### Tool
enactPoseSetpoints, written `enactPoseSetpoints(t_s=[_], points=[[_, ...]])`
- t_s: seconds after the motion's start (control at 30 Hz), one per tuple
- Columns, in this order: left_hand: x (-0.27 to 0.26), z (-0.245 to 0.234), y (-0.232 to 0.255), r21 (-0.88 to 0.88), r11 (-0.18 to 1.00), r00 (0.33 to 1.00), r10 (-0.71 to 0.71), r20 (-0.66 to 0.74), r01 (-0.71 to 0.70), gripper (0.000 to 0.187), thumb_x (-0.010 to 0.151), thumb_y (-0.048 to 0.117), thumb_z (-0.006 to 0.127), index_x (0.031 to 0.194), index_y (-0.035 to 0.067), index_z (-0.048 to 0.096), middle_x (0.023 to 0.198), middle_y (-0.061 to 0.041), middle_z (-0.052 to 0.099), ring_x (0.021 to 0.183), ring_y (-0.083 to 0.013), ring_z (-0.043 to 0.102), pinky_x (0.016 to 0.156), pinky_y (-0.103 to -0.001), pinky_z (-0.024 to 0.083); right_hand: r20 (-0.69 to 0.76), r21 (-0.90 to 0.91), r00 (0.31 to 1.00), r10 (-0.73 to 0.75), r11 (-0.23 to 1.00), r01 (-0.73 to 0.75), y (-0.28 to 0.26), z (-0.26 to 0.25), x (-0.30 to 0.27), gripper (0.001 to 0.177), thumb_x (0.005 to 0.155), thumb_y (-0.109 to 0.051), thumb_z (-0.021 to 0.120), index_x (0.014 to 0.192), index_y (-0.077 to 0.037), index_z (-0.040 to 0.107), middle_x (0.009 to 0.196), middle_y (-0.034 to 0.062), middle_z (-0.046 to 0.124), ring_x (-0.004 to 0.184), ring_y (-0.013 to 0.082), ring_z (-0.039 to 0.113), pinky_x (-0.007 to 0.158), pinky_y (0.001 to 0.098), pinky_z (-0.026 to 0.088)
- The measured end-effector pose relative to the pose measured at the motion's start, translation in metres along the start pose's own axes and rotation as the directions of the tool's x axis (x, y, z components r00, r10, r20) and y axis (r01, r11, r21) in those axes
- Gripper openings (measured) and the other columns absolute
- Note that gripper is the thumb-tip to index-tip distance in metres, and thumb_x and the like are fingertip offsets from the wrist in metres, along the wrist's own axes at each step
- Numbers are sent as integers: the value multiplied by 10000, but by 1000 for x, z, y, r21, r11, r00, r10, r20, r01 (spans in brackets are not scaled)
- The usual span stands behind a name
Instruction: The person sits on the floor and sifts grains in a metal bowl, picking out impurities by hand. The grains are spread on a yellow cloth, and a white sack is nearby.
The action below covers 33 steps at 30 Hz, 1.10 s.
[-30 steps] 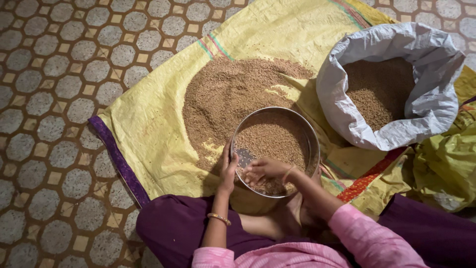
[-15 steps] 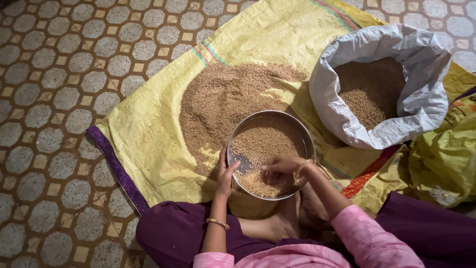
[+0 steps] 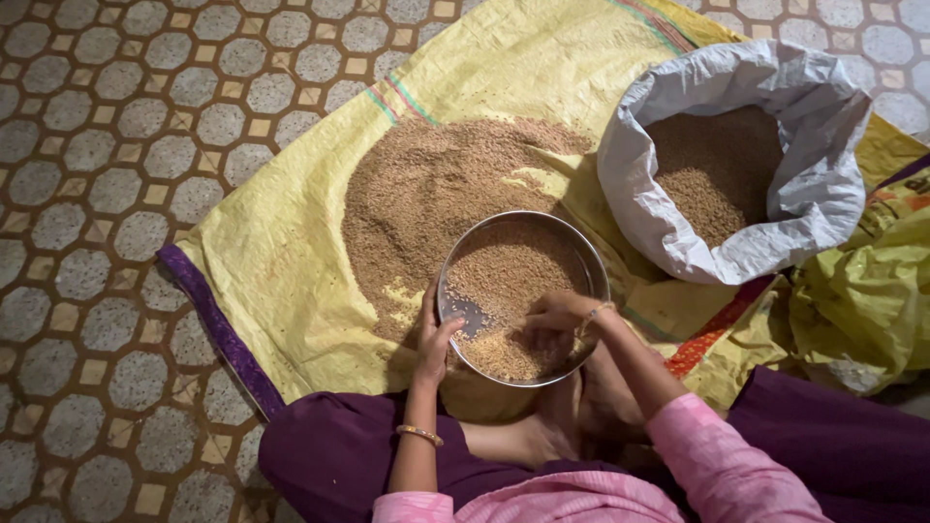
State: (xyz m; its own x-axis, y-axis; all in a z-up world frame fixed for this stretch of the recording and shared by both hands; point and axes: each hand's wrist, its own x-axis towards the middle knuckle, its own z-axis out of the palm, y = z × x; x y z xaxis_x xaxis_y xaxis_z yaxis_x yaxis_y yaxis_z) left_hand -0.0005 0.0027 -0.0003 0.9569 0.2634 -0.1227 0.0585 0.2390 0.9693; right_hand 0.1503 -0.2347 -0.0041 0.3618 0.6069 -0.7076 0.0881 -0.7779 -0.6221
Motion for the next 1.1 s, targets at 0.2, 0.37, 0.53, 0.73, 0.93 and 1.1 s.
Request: enactPoseSetpoints(t_s=[0.2, 0.37, 0.53, 0.73, 0.93, 1.1], points=[[2, -2, -2, -18, 1000, 1000, 14, 1, -14, 827, 830, 56, 566, 1588, 241, 293, 1679, -72, 264, 1468, -267, 385, 1093, -436, 486, -657, -400, 750, 71, 811, -427, 22, -34, -11, 366, 1018, -418, 561, 1053, -86, 713, 886, 137, 739, 767, 270, 730, 650, 396, 594], [3, -3, -9, 17, 1000, 1000, 26, 8, -27, 805, 843, 26, 541, 1581, 252, 309, 1687, -71, 266, 1463, -263, 397, 1066, -432, 514, -769, -486, 626, -129, 754, -442, 18, 24, 15, 229, 978, -252, 581, 1028, -64, 701, 862, 114, 714, 686, 209, 709, 561, 346, 598], [4, -4, -13, -12, 1000, 1000, -1, -3, 1, 831, 822, 10, 555, 1571, 265, 303, 1692, -67, 228, 1478, -259, 349, 1069, -435, 500, -406, -324, 914, 1, 935, -144, -38, 31, 4, 269, 963, -322, 556, 1043, -141, 737, 857, 93, 746, 747, 234, 745, 689, 395, 597], [1, 0, -1, -21, 999, 999, 29, 29, -28, 826, 829, 22, 553, 1578, 263, 299, 1696, -69, 223, 1495, -264, 351, 1106, -451, 489, -673, -380, 730, -116, 902, -207, -16, -18, -22, 247, 955, -316, 580, 1028, -118, 709, 905, 150, 732, 783, 328, 715, 700, 474, 577], [0, -2, -4, 11, 999, 999, 33, 21, -33, 831, 830, 69, 575, 1588, 245, 281, 1679, -84, 258, 1485, -275, 364, 1123, -454, 468, -690, -627, 634, -349, 726, -283, -11, 24, 9, 217, 985, -245, 590, 1095, -63, 635, 807, 91, 703, 574, 176, 661, 475, 324, 550], [2, -5, -16, -59, 996, 997, -70, -22, 69, 848, 808, 53, 572, 1583, 239, 282, 1627, -125, 332, 1389, -345, 465, 1117, -473, 461, -492, -581, 784, -378, 813, 27, -58, 92, 14, 274, 960, -354, 624, 1019, -87, 614, 831, 89, 688, 602, 196, 655, 468, 337, 558]])
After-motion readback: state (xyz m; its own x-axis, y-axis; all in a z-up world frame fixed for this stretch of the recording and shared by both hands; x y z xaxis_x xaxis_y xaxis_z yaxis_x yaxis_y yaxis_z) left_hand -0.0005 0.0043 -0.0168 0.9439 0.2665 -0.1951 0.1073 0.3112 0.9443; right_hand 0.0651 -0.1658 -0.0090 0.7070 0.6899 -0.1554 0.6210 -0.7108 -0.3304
